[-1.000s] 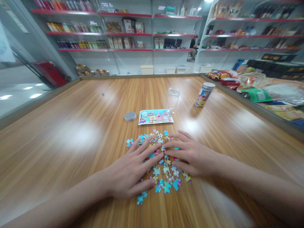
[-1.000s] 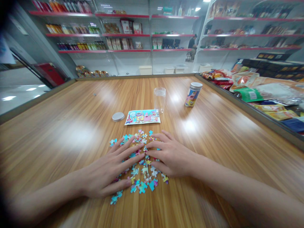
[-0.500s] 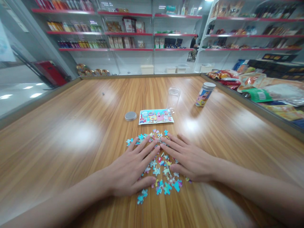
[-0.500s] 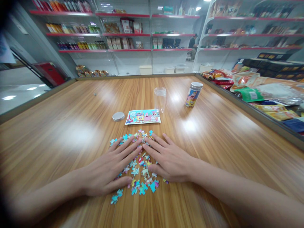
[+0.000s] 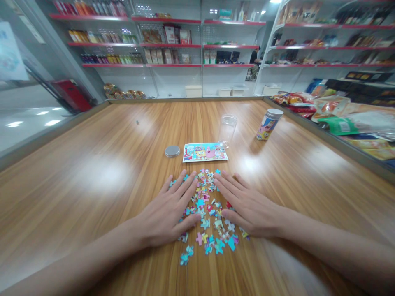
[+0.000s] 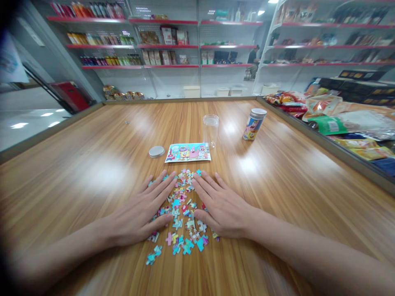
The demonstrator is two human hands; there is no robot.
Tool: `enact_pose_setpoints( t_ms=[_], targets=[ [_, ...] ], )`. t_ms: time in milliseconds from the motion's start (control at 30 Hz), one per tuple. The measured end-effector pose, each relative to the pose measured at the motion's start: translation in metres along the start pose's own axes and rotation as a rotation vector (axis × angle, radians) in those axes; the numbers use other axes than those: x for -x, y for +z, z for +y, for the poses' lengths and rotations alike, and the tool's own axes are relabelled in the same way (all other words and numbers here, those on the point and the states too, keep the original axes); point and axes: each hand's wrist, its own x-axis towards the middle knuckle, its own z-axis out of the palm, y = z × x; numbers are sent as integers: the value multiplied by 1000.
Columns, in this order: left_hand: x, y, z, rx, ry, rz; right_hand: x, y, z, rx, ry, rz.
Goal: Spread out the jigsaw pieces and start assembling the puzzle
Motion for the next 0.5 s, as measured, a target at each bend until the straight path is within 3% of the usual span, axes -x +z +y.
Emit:
enact_pose_setpoints(
  t_ms=[133, 300, 500],
  targets=[
    [1, 0, -8, 17, -86, 102, 0, -7, 13, -30, 67, 148],
    [1, -2, -21, 3, -35, 29, 7, -16, 43, -74, 131, 348],
    [0, -5, -19, -27, 19, -16, 4, -14, 34, -171, -63, 258]
  ],
)
